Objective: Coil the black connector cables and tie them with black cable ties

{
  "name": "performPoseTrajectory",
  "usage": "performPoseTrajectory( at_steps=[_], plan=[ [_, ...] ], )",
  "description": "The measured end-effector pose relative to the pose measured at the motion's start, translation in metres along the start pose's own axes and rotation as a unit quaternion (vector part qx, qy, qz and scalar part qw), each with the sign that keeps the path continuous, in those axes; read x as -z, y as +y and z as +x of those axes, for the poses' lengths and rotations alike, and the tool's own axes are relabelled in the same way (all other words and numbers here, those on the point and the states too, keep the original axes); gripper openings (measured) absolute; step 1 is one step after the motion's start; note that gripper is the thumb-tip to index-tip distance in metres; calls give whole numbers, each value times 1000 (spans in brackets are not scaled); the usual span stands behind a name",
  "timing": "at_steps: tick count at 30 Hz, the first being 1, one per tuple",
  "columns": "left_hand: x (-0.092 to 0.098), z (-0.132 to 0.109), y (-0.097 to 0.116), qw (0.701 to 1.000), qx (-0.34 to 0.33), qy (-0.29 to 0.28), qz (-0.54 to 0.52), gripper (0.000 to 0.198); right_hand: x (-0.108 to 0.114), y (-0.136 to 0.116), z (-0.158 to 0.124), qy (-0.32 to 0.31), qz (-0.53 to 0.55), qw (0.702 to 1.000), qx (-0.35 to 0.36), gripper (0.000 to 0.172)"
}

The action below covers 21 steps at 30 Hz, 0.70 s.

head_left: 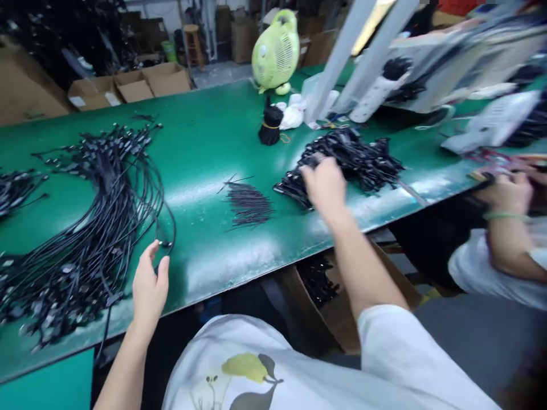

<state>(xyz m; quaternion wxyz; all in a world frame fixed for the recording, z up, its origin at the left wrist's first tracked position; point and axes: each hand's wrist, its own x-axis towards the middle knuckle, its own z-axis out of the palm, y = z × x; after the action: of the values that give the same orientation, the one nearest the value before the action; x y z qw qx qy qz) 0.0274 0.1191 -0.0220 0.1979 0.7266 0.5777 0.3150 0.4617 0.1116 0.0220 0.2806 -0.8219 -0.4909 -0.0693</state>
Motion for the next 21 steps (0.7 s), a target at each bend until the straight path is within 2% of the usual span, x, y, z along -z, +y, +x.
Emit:
performPoseTrajectory(
  at_steps=[1, 2, 4, 5, 6, 8, 9, 12, 14, 16, 17, 19, 21],
  plan=[
    [6, -1, -11, 999, -4, 1, 52, 47, -4, 21, 21, 44, -17, 999, -2, 51],
    [10, -4, -21, 995, -13, -7, 97, 47, -12, 39, 37, 70, -27, 997, 25, 52],
    [15, -11, -33, 986, -28, -32, 163, 48, -34, 61, 55, 96, -25, 993, 66, 59],
    [16, -14, -35, 981, -31, -43, 186, 47, -45, 66, 57, 104, -16, 991, 79, 62],
    [16, -15, -36, 977, -32, -52, 203, 45, -53, 66, 55, 145, -12, 986, 82, 67],
    [15, -15, -34, 973, -36, -62, 220, 38, -59, 53, 44, 171, 4, 981, 95, 71],
    [15, -12, -32, 972, -35, -63, 223, 36, -58, 39, 36, 165, 14, 980, 115, 67],
    [15, -1, -27, 972, -9, -84, 221, 35, -51, -25, 6, 59, 54, 970, 231, 45],
    [14, 4, -23, 968, 28, -135, 208, 28, -52, -79, -21, -67, 80, 940, 325, 36],
    [16, 2, -14, 964, 46, -189, 184, 17, -61, -131, -53, -146, 103, 901, 396, 30],
    [19, -3, -6, 964, 50, -217, 145, 14, -68, -155, -69, -182, 116, 874, 436, 31],
    [34, -17, 11, 959, 62, -277, -4, 16, -84, -194, -95, -214, 141, 812, 525, 39],
    [61, -35, 28, 913, 97, -335, -212, 19, -99, -221, -101, -223, 154, 759, 592, 40]
  ],
)
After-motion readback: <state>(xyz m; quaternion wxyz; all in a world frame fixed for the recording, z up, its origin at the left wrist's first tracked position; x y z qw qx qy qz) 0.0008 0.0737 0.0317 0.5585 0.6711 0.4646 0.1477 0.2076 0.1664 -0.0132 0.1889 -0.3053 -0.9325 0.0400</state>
